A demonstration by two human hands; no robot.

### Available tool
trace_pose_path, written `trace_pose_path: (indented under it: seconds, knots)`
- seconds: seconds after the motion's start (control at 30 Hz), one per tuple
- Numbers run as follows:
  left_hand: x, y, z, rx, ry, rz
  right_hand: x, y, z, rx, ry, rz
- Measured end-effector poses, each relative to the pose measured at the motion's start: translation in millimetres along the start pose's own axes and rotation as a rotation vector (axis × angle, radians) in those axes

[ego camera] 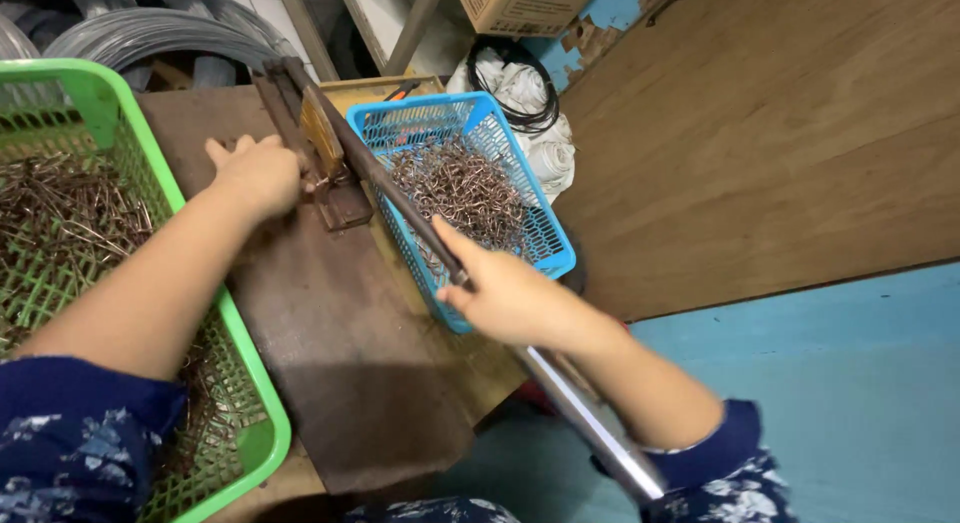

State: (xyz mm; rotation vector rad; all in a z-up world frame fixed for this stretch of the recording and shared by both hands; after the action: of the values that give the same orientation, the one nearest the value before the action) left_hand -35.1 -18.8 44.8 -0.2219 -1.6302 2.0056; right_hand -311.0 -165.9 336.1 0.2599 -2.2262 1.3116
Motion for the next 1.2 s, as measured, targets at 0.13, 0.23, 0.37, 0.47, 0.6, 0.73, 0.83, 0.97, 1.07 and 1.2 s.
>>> trace_pose_path:
  seconds: [0.13,0.23,0.37,0.47,0.6,0.73,0.83,0.97,1.07,1.2]
  knots:
    - [16.0,1.0,8.0,-0.071,0.020,0.030,-9.6,-26.0,-2.5,-0.030,0.003,-0.008]
    - [21.0,0.8,12.2,0.014,0.016,0.027,-6.1,-36.3,-14.8,-0.075,0.043,-0.014]
    - [34.1,-11.7,16.0,0.132,0.061,-0.045,-3.9,-38.4,-22.2,-0.100,0.048,-0.017]
    - [47.1,-30.5,21.3,-0.004,0.132,-0.121,-3.8,-27.4,-14.5,-0.089,0.048,-0.035]
    - [72.6,-62.2,22.6,-0.177,0.159,-0.129,-2.4,6.3,4.4,-0.011,-0.065,-0.002]
    - [131.8,-124.1,24.0,-0.287,0.101,-0.208,-22.2,70.7,46.4,-0.102,-0.032,0.006]
    - [142.2,-143.8,26.0,-0.463,-0.028,-0.385,-47.1,121.5,78.2,-0.032,0.022,0.057]
    - [148.5,-164.7,41.6,0.012,0.089,-0.321,-59.1,149.2,91.3,-0.123,-0.066,0.113]
    - [125.1,-145.0,31.8,0.584,0.195,0.123,-67.5,157.8,101.7,-0.133,-0.129,0.161]
    - [157.4,-149.2,36.2,0.618,0.080,0.374,-58.7,152.2,94.0,-0.118,-0.129,0.162]
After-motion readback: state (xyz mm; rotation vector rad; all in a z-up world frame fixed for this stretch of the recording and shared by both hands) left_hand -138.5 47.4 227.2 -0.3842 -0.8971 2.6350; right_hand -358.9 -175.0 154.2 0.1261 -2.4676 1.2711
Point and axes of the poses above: each hand's wrist, its own x-axis away from the middle knuckle, its own y-axis out of the palm, z = x × y, the point moved 1 cm from there along -x, towards the middle knuckle, and after that the axes turned 9 degrees about -x, right-handed, at the moved point
